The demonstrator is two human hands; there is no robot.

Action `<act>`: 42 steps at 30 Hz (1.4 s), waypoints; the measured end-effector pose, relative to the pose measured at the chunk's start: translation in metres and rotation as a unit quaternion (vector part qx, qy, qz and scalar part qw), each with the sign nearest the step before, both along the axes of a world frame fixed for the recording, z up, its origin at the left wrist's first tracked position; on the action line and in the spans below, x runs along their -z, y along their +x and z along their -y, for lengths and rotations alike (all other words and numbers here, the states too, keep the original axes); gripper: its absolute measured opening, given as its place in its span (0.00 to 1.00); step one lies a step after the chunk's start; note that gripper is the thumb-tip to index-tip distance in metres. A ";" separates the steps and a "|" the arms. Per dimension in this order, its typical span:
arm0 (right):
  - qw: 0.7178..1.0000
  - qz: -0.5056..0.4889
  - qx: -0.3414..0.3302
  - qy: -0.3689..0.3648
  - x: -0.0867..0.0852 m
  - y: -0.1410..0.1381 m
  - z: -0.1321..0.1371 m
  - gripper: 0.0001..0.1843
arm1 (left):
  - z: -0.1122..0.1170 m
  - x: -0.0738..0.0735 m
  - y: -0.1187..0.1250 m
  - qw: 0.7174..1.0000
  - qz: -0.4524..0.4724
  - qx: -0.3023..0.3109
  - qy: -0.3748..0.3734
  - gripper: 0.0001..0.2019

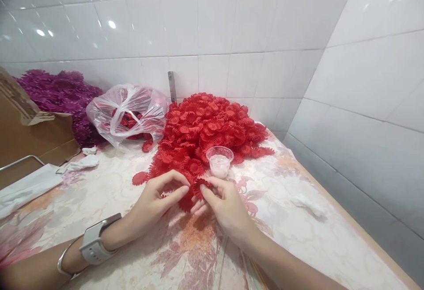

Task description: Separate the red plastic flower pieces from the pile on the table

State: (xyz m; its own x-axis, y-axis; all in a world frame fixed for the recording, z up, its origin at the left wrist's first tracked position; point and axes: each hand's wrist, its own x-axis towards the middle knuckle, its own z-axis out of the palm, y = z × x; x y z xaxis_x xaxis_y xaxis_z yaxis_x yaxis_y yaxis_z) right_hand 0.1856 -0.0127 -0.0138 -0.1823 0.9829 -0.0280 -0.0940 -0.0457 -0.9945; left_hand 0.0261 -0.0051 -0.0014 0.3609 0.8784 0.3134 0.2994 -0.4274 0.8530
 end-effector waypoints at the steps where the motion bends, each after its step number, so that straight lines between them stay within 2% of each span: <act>1: 1.000 0.004 -0.002 -0.002 0.001 0.000 0.000 0.16 | 0.001 0.000 0.001 1.000 0.003 0.010 -0.016 0.05; 5: 1.000 0.026 0.001 -0.017 0.003 -0.001 0.001 0.17 | 0.001 0.002 0.003 0.998 0.027 0.023 -0.057 0.06; 9: 0.997 0.081 0.015 0.012 0.005 -0.002 0.005 0.15 | 0.002 0.006 0.004 0.985 0.077 0.046 -0.146 0.05; 12: 0.986 0.146 0.038 0.068 0.005 -0.002 0.009 0.15 | 0.002 0.009 0.005 0.965 0.130 0.064 -0.220 0.05; 14: 0.982 0.155 0.045 0.094 0.003 -0.002 0.009 0.13 | 0.000 0.010 0.006 0.940 0.186 0.066 -0.278 0.06; 17: 0.992 0.084 0.024 0.092 0.000 -0.001 0.007 0.10 | -0.003 0.009 0.007 0.909 0.263 0.049 -0.319 0.09; 20: 0.997 0.001 0.031 0.078 -0.001 -0.001 0.004 0.12 | -0.005 0.008 0.008 0.902 0.304 0.038 -0.305 0.11; 24: 0.996 -0.064 0.046 0.050 0.000 -0.003 0.004 0.14 | -0.004 0.011 0.007 0.874 0.353 0.049 -0.331 0.12; 29: 0.991 -0.124 0.043 0.008 0.003 -0.007 0.006 0.12 | -0.003 0.013 0.006 0.860 0.377 0.049 -0.341 0.11; 33: 0.986 -0.156 0.061 -0.012 0.000 -0.006 0.004 0.11 | -0.008 0.009 0.006 0.849 0.398 0.018 -0.346 0.11; 35: 0.984 -0.160 0.079 -0.013 -0.002 -0.004 0.002 0.10 | -0.012 0.008 0.004 0.861 0.389 -0.001 -0.328 0.11; 37: 0.984 -0.157 0.082 -0.012 -0.003 -0.002 0.000 0.10 | -0.015 0.008 0.001 0.904 0.332 -0.013 -0.269 0.08; 40: 0.987 -0.147 0.060 -0.004 -0.001 0.000 -0.002 0.11 | -0.014 0.007 -0.003 0.980 0.170 -0.042 -0.093 0.06; 42: 0.990 -0.131 0.051 0.000 0.001 0.000 -0.003 0.12 | -0.012 0.005 -0.004 0.995 0.068 -0.062 0.030 0.09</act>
State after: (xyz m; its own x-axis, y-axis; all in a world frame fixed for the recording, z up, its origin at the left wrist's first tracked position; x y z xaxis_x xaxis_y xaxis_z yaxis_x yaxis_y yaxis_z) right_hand 0.1855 -0.0101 -0.0148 -0.0834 0.9965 0.0070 -0.3525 -0.0229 -0.9355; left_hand 0.0226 0.0065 -0.0065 0.2010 0.8918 0.4053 0.2369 -0.4457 0.8633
